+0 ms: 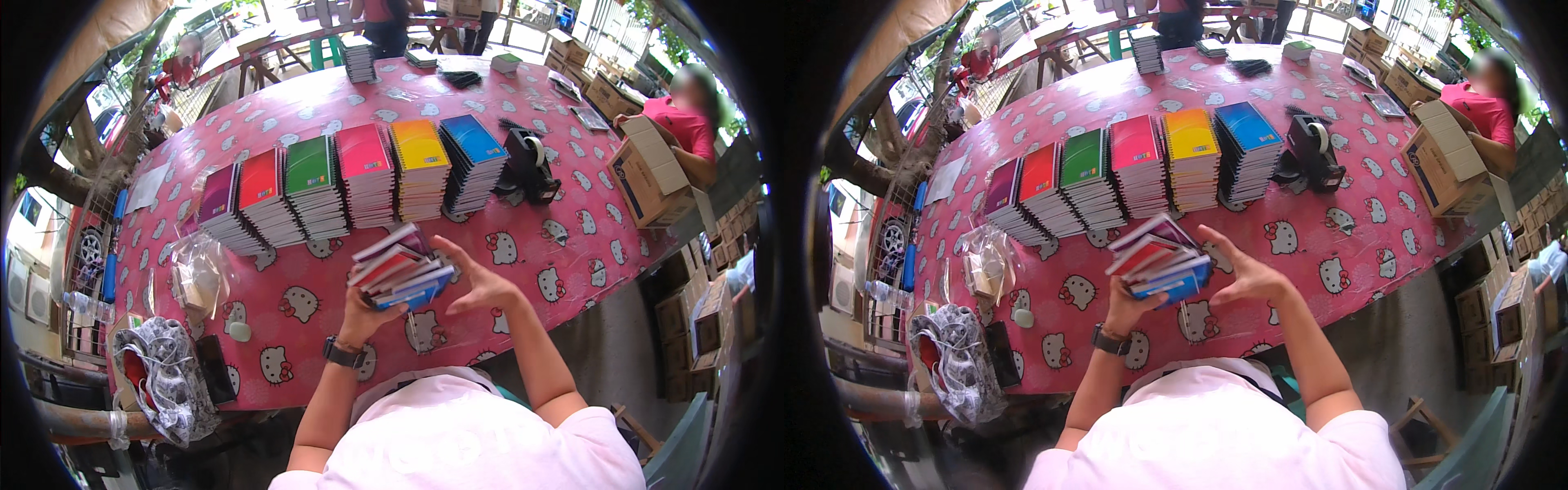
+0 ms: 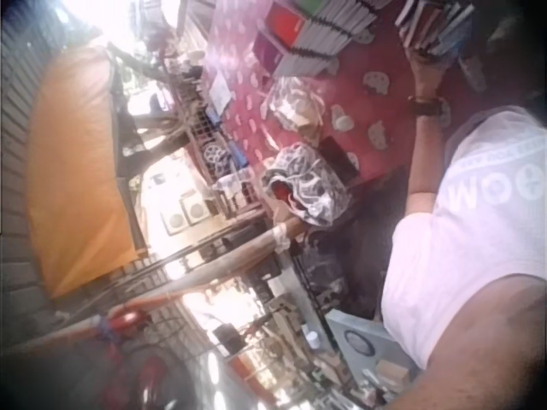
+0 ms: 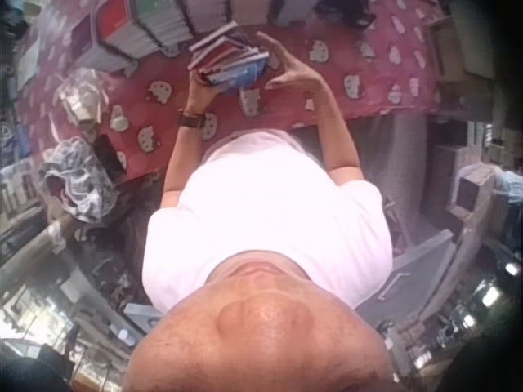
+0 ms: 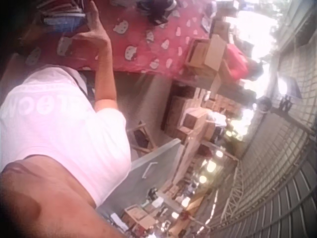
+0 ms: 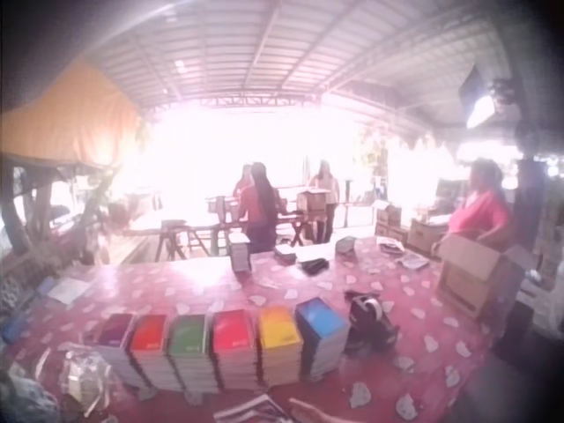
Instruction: The person repeatedly picks up small spiral-bound notebooks from stacks on a table, places them into clear plastic bags, and seals the bags. The person handles notebooks of various colors and places the packaged items on the table.
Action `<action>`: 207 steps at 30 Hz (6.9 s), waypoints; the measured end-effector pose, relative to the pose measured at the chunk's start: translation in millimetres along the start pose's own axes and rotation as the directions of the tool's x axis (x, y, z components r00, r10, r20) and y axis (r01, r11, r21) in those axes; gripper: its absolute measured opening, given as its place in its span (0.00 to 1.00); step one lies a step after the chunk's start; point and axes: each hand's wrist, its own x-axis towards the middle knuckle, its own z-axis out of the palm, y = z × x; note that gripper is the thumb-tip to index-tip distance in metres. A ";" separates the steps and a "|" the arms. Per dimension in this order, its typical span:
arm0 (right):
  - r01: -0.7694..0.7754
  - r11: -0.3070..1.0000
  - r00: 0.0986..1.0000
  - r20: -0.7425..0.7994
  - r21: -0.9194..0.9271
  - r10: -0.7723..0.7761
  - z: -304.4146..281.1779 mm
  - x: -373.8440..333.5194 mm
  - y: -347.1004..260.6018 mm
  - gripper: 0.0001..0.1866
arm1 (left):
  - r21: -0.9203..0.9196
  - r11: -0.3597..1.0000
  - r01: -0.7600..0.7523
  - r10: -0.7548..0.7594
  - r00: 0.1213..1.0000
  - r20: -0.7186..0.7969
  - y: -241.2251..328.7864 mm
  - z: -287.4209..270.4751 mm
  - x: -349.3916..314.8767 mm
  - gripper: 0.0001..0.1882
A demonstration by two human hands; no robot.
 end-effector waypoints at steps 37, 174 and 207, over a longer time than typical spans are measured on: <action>-0.082 0.996 0.974 -0.213 -0.038 0.072 60.2 -13.9 49.3 0.48 | 0.158 0.987 -0.020 0.007 0.997 0.077 -30.9 10.6 -24.0 0.40; -0.393 0.831 0.908 -0.022 -0.393 0.419 37.9 69.9 14.4 0.14 | 0.846 0.424 -0.322 0.447 0.887 0.114 -26.4 -29.1 73.2 0.21; -0.176 0.603 0.972 -0.040 -0.778 0.232 55.6 27.9 42.3 0.63 | 0.935 0.215 -0.284 -0.151 0.936 0.319 -14.6 -7.2 16.9 0.36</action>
